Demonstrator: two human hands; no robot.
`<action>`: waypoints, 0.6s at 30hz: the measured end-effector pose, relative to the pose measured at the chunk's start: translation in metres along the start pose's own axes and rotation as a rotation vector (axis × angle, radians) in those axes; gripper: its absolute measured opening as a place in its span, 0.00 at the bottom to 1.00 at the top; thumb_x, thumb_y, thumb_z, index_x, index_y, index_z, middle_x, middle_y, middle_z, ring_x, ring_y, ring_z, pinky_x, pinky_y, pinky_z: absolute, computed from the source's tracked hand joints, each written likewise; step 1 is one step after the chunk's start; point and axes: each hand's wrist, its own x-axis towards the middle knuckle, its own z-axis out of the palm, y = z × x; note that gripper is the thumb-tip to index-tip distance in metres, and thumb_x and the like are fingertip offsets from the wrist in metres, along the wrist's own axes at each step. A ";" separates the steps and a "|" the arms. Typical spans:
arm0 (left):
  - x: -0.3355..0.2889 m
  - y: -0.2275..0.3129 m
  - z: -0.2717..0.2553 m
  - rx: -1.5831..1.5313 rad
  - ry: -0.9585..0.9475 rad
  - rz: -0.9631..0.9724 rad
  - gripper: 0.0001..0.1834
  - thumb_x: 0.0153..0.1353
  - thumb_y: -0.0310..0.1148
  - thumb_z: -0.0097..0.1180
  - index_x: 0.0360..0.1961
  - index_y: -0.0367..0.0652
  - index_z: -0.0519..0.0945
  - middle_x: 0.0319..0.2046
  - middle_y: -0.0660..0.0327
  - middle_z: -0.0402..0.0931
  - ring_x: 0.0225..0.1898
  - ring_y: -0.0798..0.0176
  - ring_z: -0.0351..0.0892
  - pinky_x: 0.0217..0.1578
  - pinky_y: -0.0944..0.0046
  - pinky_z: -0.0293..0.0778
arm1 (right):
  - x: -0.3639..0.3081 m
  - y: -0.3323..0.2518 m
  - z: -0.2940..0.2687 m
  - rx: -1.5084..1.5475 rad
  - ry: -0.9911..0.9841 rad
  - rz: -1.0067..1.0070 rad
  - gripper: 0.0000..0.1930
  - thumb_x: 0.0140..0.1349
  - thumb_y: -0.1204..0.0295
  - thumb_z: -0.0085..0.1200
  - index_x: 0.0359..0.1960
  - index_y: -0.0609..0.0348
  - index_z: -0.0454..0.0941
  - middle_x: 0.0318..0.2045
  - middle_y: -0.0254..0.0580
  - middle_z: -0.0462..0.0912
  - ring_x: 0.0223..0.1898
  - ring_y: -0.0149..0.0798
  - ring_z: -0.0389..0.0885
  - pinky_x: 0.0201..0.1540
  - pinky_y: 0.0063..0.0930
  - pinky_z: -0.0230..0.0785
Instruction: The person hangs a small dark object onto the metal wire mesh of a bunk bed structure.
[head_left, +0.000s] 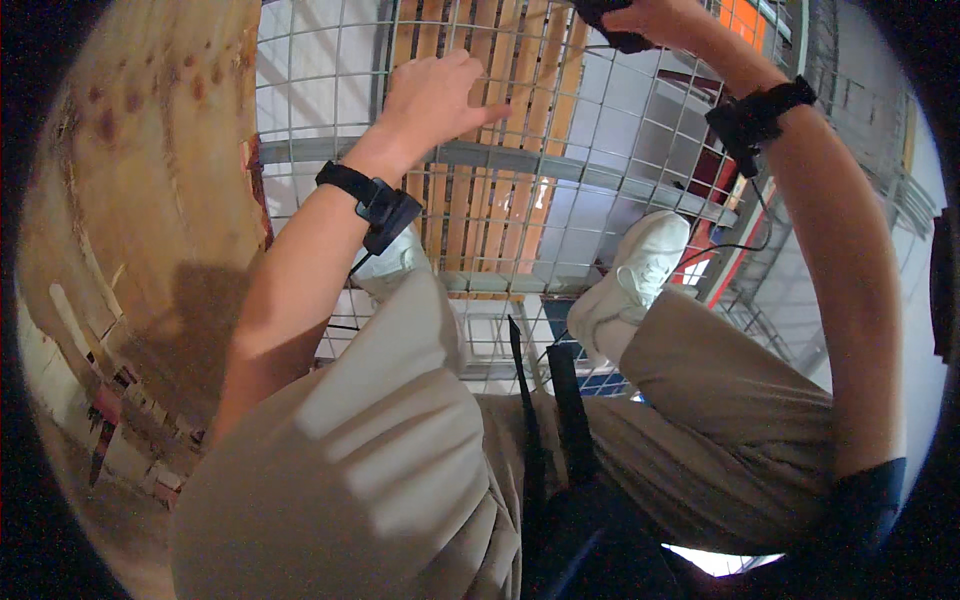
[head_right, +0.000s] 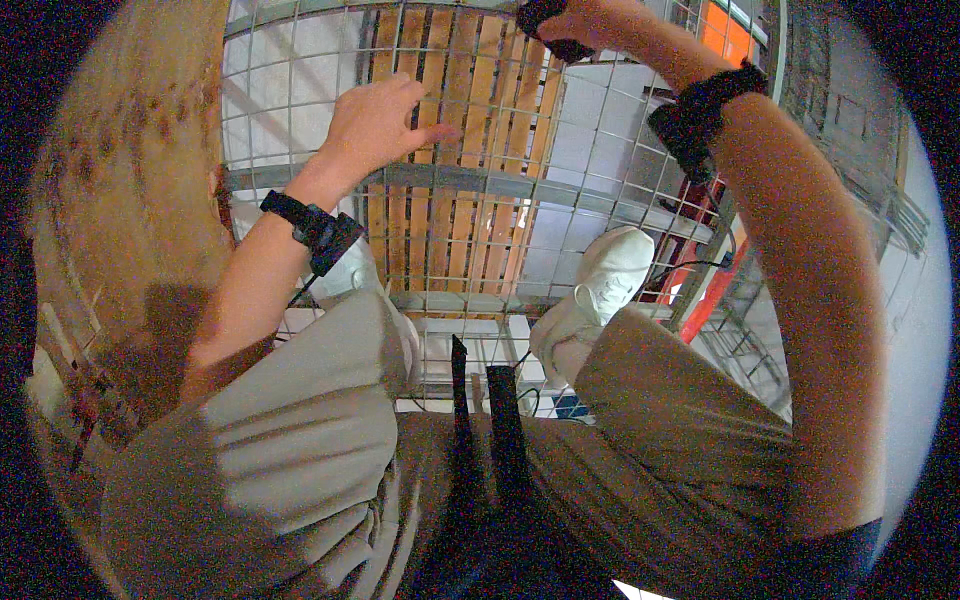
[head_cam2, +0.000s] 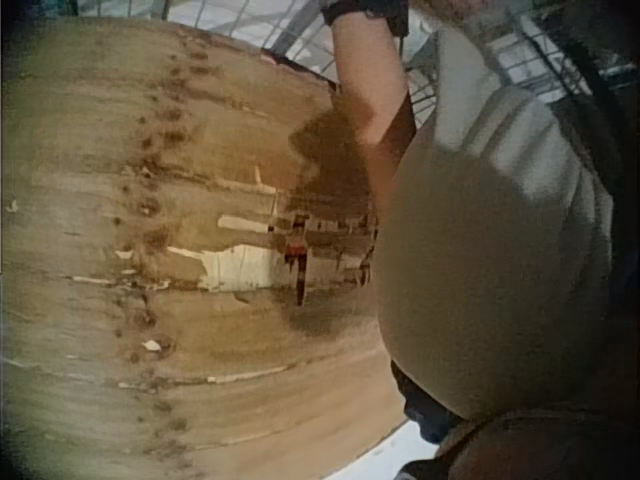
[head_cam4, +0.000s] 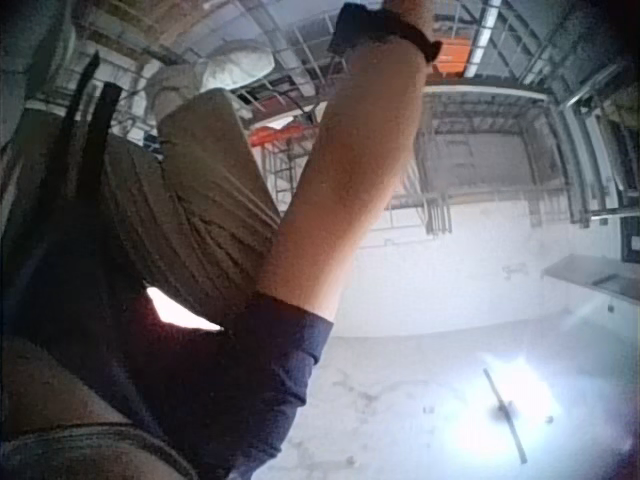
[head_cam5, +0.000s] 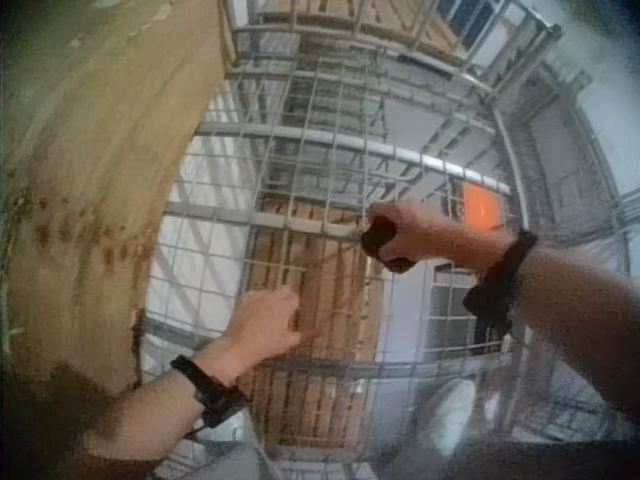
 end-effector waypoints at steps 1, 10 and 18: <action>-0.003 -0.002 -0.001 -0.010 -0.019 -0.004 0.35 0.55 0.67 0.56 0.35 0.40 0.80 0.34 0.53 0.79 0.38 0.47 0.81 0.35 0.49 0.77 | 0.006 0.008 0.017 -0.063 0.075 -0.152 0.23 0.57 0.66 0.66 0.52 0.58 0.74 0.46 0.51 0.80 0.48 0.52 0.80 0.47 0.49 0.74; 0.011 -0.001 -0.007 0.014 -0.097 0.009 0.31 0.53 0.62 0.62 0.31 0.39 0.83 0.32 0.54 0.82 0.37 0.50 0.84 0.35 0.52 0.79 | -0.004 0.025 0.011 0.021 0.051 -0.052 0.30 0.57 0.66 0.66 0.61 0.58 0.72 0.51 0.53 0.79 0.52 0.54 0.79 0.52 0.47 0.74; 0.007 -0.004 -0.007 0.010 -0.165 -0.009 0.33 0.57 0.65 0.56 0.38 0.40 0.82 0.36 0.54 0.80 0.40 0.47 0.82 0.36 0.49 0.78 | -0.018 0.051 0.000 -0.130 0.069 0.049 0.31 0.51 0.66 0.68 0.60 0.53 0.73 0.47 0.52 0.81 0.48 0.54 0.80 0.49 0.47 0.74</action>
